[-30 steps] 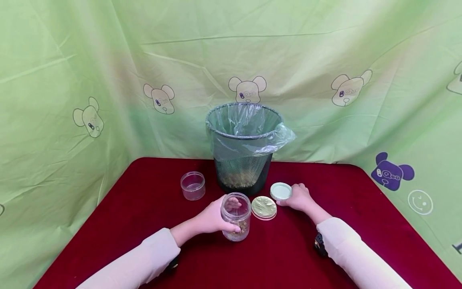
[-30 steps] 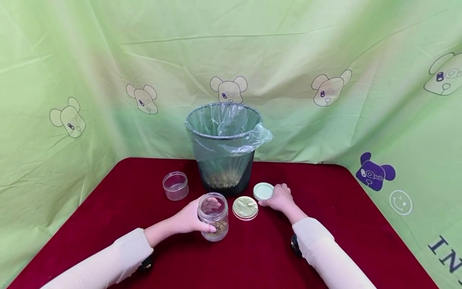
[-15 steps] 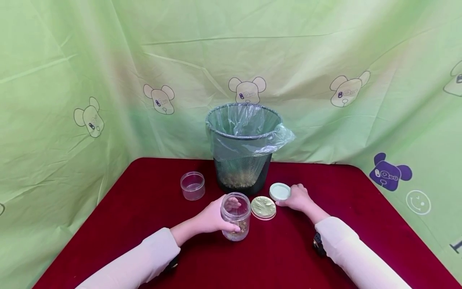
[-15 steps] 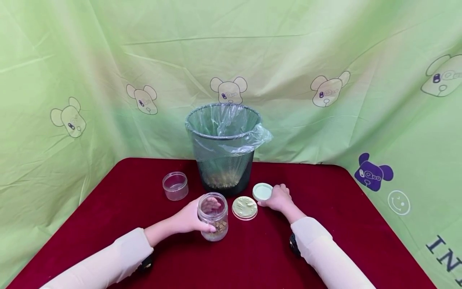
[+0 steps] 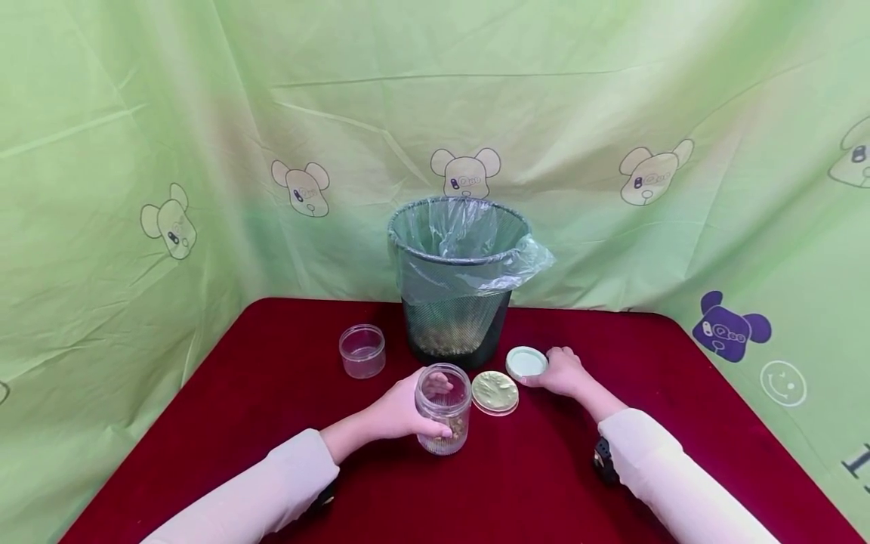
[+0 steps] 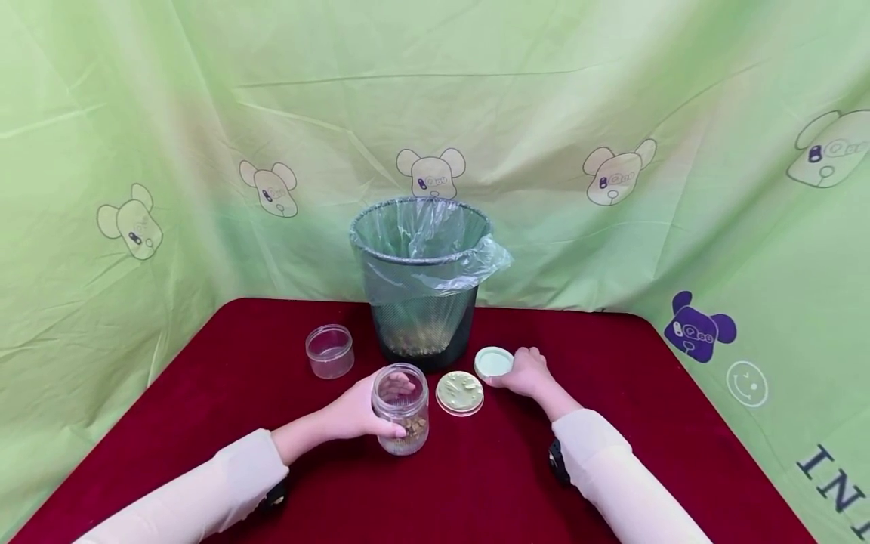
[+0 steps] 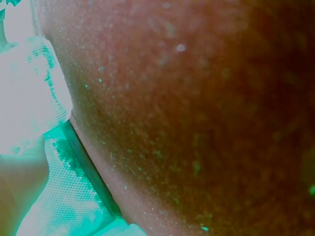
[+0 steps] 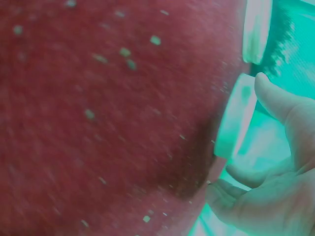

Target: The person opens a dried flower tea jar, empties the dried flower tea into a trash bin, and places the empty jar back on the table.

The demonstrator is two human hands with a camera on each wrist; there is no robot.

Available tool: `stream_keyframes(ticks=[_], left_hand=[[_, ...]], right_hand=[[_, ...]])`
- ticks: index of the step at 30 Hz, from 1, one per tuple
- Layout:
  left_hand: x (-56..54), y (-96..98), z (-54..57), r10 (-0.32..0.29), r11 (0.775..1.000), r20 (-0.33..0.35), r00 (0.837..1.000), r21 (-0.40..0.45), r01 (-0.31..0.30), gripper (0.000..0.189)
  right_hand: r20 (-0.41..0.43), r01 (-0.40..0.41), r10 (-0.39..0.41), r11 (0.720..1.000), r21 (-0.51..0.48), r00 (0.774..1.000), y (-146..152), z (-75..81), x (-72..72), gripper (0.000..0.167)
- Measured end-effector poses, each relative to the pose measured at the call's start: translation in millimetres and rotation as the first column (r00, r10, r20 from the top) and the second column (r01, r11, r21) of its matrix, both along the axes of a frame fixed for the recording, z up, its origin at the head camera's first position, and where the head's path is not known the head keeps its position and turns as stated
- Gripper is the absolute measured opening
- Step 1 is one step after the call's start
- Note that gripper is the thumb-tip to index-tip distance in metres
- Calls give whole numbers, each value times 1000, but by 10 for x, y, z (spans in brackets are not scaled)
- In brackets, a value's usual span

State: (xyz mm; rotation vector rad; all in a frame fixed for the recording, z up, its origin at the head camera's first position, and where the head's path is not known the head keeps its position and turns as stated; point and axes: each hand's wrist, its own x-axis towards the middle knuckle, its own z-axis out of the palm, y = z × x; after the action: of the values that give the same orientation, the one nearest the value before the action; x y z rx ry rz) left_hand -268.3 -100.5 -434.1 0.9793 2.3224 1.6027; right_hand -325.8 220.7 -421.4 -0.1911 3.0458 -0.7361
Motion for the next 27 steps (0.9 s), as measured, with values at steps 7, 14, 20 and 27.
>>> stream_keyframes(ticks=[7,14,20,27], left_hand=[[-1,2,17,16,1000,7,1000,-15,-16,73],[0,11,-11,5,1000,1,1000,-4,-5,72],[-6,9,-28,4,1000,-12,1000,-7,-4,70],[-2,2,-21,10,1000,-3,1000,-8,-10,70]], right_hand=[[-36,16,-20,993,-117,999,45,225,-55,81],[-116,50,-81,966,-252,990,73,552,-91,78],[-165,59,-151,884,-464,975,60,832,-128,79],[-248,-49,-180,709,-704,952,-43,1157,-185,68]])
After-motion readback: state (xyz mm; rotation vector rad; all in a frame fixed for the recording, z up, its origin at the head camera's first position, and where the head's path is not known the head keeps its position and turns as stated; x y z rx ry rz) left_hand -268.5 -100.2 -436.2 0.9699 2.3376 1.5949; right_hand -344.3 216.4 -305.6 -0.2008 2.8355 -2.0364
